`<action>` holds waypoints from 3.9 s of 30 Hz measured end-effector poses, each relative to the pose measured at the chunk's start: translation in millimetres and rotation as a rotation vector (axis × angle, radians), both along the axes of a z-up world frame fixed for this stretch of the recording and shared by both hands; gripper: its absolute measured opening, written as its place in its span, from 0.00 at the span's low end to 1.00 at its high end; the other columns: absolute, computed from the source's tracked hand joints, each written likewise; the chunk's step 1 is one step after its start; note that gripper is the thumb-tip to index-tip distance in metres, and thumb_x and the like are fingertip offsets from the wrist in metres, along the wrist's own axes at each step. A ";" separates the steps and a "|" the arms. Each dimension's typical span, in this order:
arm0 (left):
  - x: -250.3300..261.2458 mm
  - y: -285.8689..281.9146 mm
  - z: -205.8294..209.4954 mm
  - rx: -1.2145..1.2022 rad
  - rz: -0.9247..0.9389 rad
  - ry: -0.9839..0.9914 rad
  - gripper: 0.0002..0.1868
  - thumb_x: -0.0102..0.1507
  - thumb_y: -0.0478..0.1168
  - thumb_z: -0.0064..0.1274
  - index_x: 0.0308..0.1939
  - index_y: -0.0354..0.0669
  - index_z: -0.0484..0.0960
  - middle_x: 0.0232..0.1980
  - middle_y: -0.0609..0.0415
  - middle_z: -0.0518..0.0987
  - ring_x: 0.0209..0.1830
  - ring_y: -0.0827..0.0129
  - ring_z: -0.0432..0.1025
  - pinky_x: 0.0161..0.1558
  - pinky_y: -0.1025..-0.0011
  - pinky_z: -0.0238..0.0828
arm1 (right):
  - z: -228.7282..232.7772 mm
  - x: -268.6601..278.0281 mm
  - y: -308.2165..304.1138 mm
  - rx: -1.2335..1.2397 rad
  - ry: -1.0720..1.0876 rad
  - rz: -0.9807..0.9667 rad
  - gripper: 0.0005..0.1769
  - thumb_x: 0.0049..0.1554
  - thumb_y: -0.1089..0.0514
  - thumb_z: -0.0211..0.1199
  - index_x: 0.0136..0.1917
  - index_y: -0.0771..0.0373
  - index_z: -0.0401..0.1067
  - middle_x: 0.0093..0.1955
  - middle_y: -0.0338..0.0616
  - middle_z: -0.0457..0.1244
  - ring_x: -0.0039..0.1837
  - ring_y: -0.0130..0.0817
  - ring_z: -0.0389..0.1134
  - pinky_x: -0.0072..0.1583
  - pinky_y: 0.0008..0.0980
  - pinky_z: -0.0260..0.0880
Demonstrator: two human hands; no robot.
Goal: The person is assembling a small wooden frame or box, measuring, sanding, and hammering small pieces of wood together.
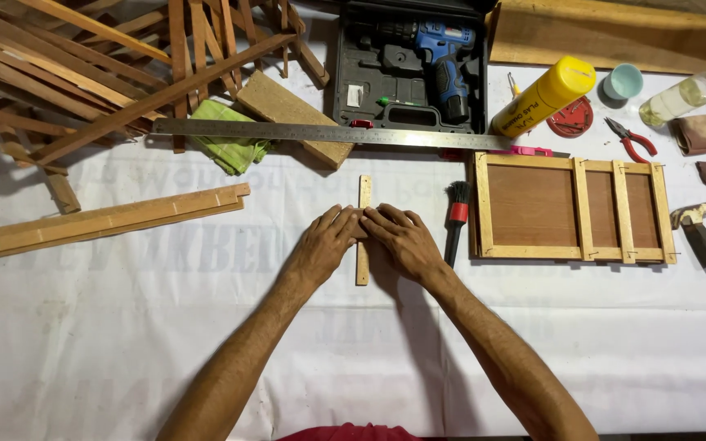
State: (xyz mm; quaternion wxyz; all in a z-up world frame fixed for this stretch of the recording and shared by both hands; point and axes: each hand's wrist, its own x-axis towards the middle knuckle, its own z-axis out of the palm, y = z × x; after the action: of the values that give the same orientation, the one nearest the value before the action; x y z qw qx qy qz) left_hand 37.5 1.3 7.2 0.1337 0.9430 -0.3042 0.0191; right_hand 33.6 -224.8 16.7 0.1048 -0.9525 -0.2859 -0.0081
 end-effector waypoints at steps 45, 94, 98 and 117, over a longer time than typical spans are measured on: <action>13.5 -23.4 65.7 0.430 0.037 0.422 0.80 0.44 0.82 0.61 0.80 0.36 0.36 0.85 0.44 0.35 0.83 0.40 0.28 0.77 0.39 0.33 | -8.1 20.2 -0.1 -0.038 0.079 -0.071 0.36 0.58 0.67 0.55 0.79 0.53 0.57 0.82 0.39 0.52 0.83 0.45 0.47 0.79 0.49 0.49; 10.7 12.0 -17.0 -0.040 -0.145 -0.117 0.30 0.62 0.24 0.53 0.69 0.39 0.72 0.72 0.46 0.72 0.75 0.55 0.62 0.72 0.57 0.62 | -13.3 -7.5 -3.8 0.112 0.015 -0.081 0.30 0.62 0.63 0.57 0.76 0.56 0.62 0.79 0.43 0.56 0.82 0.44 0.50 0.79 0.46 0.52; -23.7 12.5 -2.8 -0.098 -0.145 -0.090 0.30 0.62 0.25 0.53 0.69 0.40 0.72 0.72 0.48 0.72 0.75 0.54 0.63 0.72 0.57 0.64 | -4.7 -37.9 -1.7 0.120 0.046 -0.060 0.31 0.60 0.62 0.58 0.76 0.57 0.62 0.78 0.45 0.55 0.81 0.45 0.50 0.78 0.47 0.52; 21.1 9.9 -10.6 0.020 -0.159 -0.040 0.28 0.64 0.24 0.41 0.69 0.39 0.70 0.75 0.48 0.68 0.78 0.57 0.58 0.73 0.51 0.59 | -16.1 6.0 -0.9 0.077 0.059 -0.069 0.32 0.59 0.62 0.60 0.77 0.57 0.61 0.79 0.44 0.55 0.82 0.45 0.50 0.79 0.46 0.51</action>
State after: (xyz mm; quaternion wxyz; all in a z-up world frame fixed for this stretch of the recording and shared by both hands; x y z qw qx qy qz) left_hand 58.6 11.2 -3.4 0.1190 0.9166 -0.3809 0.0242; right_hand 39.7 -225.7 0.6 0.1494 -0.9569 -0.2489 0.0054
